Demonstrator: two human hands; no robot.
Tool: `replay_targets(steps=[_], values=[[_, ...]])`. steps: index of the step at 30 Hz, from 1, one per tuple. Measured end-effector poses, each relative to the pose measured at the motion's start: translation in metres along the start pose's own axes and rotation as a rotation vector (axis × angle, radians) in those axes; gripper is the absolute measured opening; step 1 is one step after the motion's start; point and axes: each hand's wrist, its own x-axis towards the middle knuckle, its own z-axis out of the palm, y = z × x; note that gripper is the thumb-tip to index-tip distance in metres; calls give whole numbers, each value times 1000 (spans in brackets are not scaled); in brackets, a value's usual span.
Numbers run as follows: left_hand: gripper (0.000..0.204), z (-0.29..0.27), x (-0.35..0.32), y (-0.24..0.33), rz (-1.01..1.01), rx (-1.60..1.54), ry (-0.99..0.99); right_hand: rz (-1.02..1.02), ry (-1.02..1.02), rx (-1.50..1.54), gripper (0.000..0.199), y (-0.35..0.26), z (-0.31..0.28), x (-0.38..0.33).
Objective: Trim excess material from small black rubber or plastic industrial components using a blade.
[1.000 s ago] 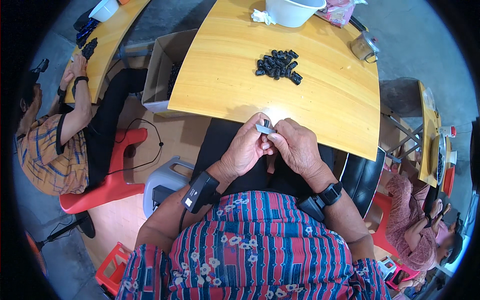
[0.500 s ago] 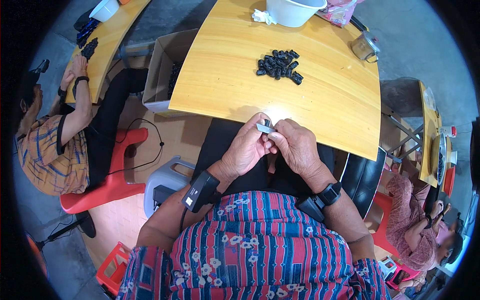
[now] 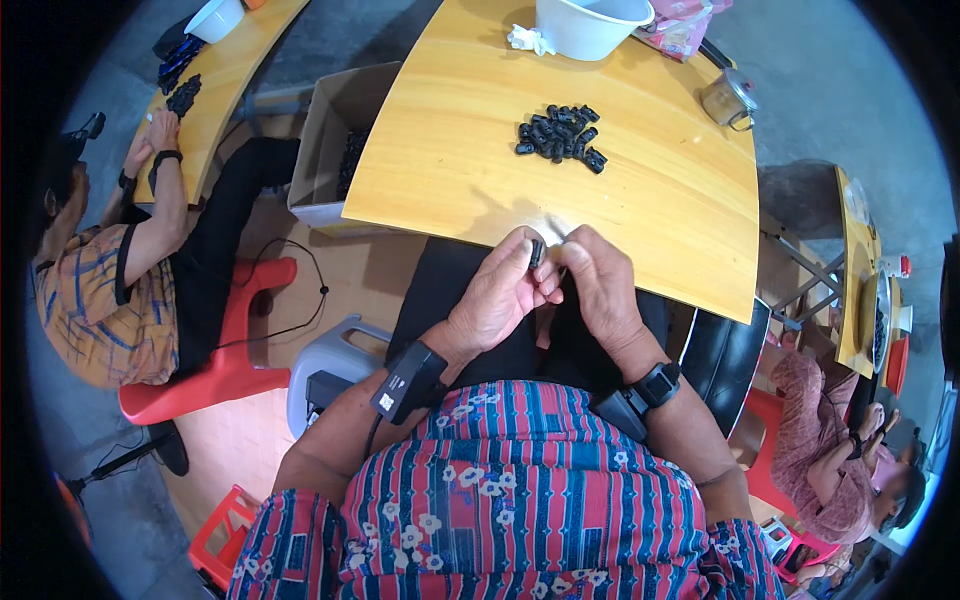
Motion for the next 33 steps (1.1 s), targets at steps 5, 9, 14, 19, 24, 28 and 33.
replay_targets(steps=[5,9,14,19,24,28,33], values=[[23,-2,2,0,17,20,14,-26,-8,-17,24,3,-6,-2],[16,-8,1,-1,-3,44,49,-96,-130,-230,26,-2,-5,-4],[15,-13,1,-4,14,58,27,-145,-147,-354,28,-7,-6,-3],[15,-13,1,-3,14,96,23,-154,-157,-412,31,-6,-5,-3],[15,-12,1,-3,17,86,30,-166,-166,-425,31,-5,-5,-2],[14,-12,2,-2,29,88,23,-177,-166,-437,30,-5,-5,-2],[9,-11,1,-4,22,60,34,-172,-176,-489,28,-8,-6,-1]])
